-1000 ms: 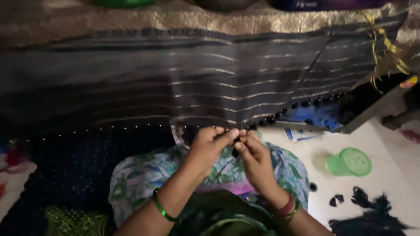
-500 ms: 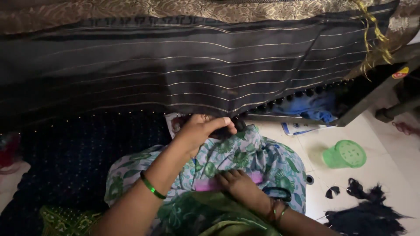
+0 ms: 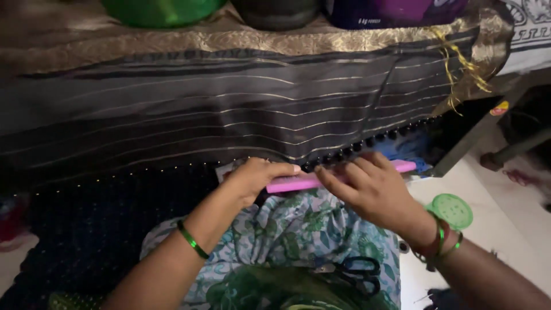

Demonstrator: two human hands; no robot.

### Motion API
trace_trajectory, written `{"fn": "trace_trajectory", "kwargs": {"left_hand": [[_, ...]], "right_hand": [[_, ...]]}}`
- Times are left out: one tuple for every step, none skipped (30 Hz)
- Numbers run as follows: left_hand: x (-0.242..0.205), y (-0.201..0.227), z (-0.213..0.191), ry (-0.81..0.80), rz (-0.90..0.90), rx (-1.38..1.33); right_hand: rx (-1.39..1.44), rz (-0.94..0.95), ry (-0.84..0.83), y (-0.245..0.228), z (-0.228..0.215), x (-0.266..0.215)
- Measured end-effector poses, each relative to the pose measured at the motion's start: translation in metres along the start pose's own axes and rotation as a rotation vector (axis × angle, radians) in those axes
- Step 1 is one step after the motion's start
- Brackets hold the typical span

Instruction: Manually attaching or repairing decorative tassels and trim on a piece of fabric using hands and scissors.

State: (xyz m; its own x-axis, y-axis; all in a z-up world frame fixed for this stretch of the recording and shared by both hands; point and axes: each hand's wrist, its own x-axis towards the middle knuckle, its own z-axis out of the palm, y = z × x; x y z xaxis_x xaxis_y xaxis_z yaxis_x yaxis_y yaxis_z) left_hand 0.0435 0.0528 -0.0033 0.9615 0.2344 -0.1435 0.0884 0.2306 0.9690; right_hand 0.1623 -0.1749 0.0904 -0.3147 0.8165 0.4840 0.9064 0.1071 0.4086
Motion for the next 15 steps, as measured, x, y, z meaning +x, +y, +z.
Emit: {"fn": "trace_trajectory", "kwargs": {"left_hand": [[-0.001,-0.001,0.000,0.006,0.009,0.004],[-0.003,-0.003,0.000,0.027,-0.001,0.008],[-0.005,-0.003,-0.001,0.054,-0.007,0.009],[-0.007,0.002,-0.003,0.065,0.007,0.009],[-0.010,0.004,-0.003,0.063,-0.005,-0.003],[-0.012,0.006,-0.003,0.060,-0.016,-0.015],[-0.012,0.006,-0.005,0.059,-0.019,-0.019],[-0.011,0.006,-0.006,0.064,-0.033,-0.019],[-0.010,0.006,-0.006,0.063,-0.050,-0.014],[-0.007,0.001,-0.004,0.056,-0.056,-0.014],[-0.005,-0.002,-0.005,0.074,-0.054,0.031],[-0.003,-0.004,-0.006,0.093,-0.050,0.076],[-0.005,-0.003,-0.006,0.099,-0.045,0.083],[-0.007,-0.002,-0.007,0.092,-0.030,0.067],[-0.009,-0.003,-0.006,0.087,-0.014,0.042]], "right_hand": [[-0.003,-0.007,0.008,0.000,0.011,-0.010],[0.004,-0.051,-0.073,0.000,0.021,-0.019],[0.011,-0.101,-0.152,0.002,0.033,-0.026],[0.006,-0.116,-0.143,0.000,0.031,-0.026],[-0.041,-0.260,0.015,-0.003,0.028,-0.029],[-0.088,-0.403,0.176,-0.005,0.026,-0.034],[-0.084,-0.402,0.172,-0.006,0.021,-0.027],[-0.122,-0.338,0.163,-0.006,0.016,-0.020],[-0.163,-0.267,0.152,-0.006,0.011,-0.015],[-0.163,-0.259,0.146,-0.002,0.012,-0.014],[-0.102,-0.163,0.034,0.003,0.014,-0.010],[-0.040,-0.065,-0.075,0.008,0.016,-0.006],[-0.042,-0.068,-0.065,0.006,0.024,-0.015],[-0.031,-0.122,-0.105,0.004,0.033,-0.023],[-0.019,-0.183,-0.149,0.003,0.041,-0.032]]}}
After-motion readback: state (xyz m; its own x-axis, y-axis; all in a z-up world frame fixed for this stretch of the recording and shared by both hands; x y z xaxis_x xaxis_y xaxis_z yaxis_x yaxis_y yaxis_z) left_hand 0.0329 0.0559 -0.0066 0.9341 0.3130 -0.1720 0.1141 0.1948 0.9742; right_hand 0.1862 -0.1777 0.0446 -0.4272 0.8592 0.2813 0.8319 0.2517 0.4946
